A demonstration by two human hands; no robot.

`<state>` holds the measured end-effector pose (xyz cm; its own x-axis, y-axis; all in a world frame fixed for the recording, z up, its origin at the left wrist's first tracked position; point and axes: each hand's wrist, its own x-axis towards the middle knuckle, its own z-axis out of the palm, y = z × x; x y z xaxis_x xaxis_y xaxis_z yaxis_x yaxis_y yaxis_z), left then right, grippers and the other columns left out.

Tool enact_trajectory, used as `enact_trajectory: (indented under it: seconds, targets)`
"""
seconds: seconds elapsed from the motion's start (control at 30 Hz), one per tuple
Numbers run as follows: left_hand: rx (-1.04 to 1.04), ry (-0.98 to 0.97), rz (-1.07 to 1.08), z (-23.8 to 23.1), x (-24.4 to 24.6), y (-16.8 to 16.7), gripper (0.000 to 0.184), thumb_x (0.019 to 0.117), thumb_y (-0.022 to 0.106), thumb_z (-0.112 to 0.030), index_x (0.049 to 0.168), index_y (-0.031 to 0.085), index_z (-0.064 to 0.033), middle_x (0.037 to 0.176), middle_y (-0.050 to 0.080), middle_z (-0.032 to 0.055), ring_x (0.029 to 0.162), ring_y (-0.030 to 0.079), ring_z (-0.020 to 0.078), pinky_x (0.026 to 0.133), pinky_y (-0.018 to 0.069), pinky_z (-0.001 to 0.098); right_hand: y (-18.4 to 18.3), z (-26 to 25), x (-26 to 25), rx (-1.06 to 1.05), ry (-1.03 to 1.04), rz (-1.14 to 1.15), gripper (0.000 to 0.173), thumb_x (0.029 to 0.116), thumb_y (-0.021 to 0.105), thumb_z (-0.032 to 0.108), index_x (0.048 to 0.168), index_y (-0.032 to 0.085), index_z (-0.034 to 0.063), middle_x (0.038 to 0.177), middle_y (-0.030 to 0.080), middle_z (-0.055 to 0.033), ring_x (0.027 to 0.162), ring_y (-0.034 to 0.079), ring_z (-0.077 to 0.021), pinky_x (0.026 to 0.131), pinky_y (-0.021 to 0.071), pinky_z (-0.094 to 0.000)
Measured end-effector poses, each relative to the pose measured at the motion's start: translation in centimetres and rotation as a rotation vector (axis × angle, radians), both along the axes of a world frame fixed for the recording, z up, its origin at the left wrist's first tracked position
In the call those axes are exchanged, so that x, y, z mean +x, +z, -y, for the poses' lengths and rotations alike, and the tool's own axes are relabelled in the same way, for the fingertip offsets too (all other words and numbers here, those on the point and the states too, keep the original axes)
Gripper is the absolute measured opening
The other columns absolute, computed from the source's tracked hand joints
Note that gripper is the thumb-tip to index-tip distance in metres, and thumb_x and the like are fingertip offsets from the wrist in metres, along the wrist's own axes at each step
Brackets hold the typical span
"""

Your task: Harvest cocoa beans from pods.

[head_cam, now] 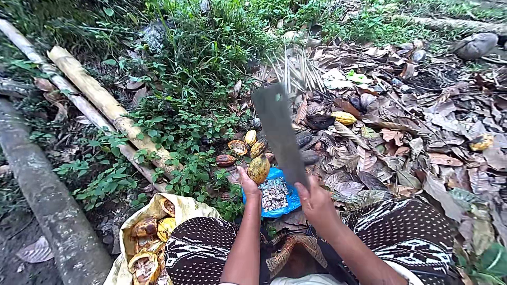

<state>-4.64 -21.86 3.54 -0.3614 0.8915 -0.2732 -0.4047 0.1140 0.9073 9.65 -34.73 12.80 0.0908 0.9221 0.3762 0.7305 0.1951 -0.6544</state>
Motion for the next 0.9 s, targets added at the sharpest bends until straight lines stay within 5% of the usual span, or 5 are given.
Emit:
enact_trajectory:
  seconds: [0.1, 0.3, 0.43, 0.63, 0.9]
  targets:
    - [0.032, -0.086, -0.106, 0.7, 0.4, -0.9, 0.075, 0.111, 0.01, -0.048, 0.107, 0.065, 0.0023, 0.093, 0.069, 0.0131, 0.086, 0.067, 0.0189, 0.078, 0.0561, 0.0397, -0.6, -0.8, 0.9, -0.532, 0.077, -0.009, 0.042, 0.1114, 0.041, 0.029, 0.13, 0.055, -0.0067, 0.093, 0.069, -0.0238, 0.092, 0.071, -0.041, 0.087, 0.055, -0.0552]
    - [-0.209, 0.022, 0.257, 0.1, 1.8, 2.1, 0.066, 0.1081, 0.022, -0.059, 0.134, 0.051, -0.0051, 0.109, 0.063, 0.0189, 0.086, 0.064, 0.0247, 0.07, 0.0536, 0.0381, -2.5, -0.3, 0.2, -0.175, -0.001, 0.079, 0.036, 0.1078, 0.046, 0.023, 0.113, 0.063, -0.0084, 0.078, 0.068, -0.0199, 0.07, 0.072, -0.0361, 0.066, 0.0586, -0.0499]
    - [-0.415, 0.101, 0.744, -0.1, 1.9, 4.5, 0.08, 0.0974, 0.032, -0.075, 0.155, 0.031, -0.0186, 0.151, 0.044, 0.0195, 0.131, 0.052, 0.0375, 0.097, 0.0514, 0.0568, -4.4, -0.2, -0.5, -0.066, 0.019, 0.162, 0.032, 0.1053, 0.05, 0.02, 0.105, 0.065, -0.0086, 0.075, 0.068, -0.0192, 0.064, 0.072, -0.0351, 0.059, 0.0591, -0.0473]
    - [-0.092, 0.263, 0.445, -1.1, 0.1, 0.4, 0.061, 0.1096, 0.02, -0.055, 0.13, 0.051, -0.0054, 0.116, 0.06, 0.0153, 0.105, 0.061, 0.0262, 0.089, 0.0515, 0.05, -1.9, 1.2, -0.2, -0.459, 0.142, 0.141, 0.038, 0.1102, 0.042, 0.026, 0.12, 0.06, -0.0067, 0.083, 0.068, -0.022, 0.081, 0.072, -0.0414, 0.075, 0.0566, -0.0548]
    - [-0.054, 0.296, 0.423, -1.1, 0.5, 0.7, 0.055, 0.1121, 0.022, -0.046, 0.127, 0.054, -0.0036, 0.115, 0.061, 0.0159, 0.104, 0.061, 0.0264, 0.09, 0.0514, 0.0484, -1.1, 0.9, -0.7, 0.126, 0.017, 0.072, 0.036, 0.1093, 0.046, 0.027, 0.101, 0.061, -0.0044, 0.067, 0.062, -0.0101, 0.057, 0.064, -0.0193, 0.054, 0.0556, -0.0318]
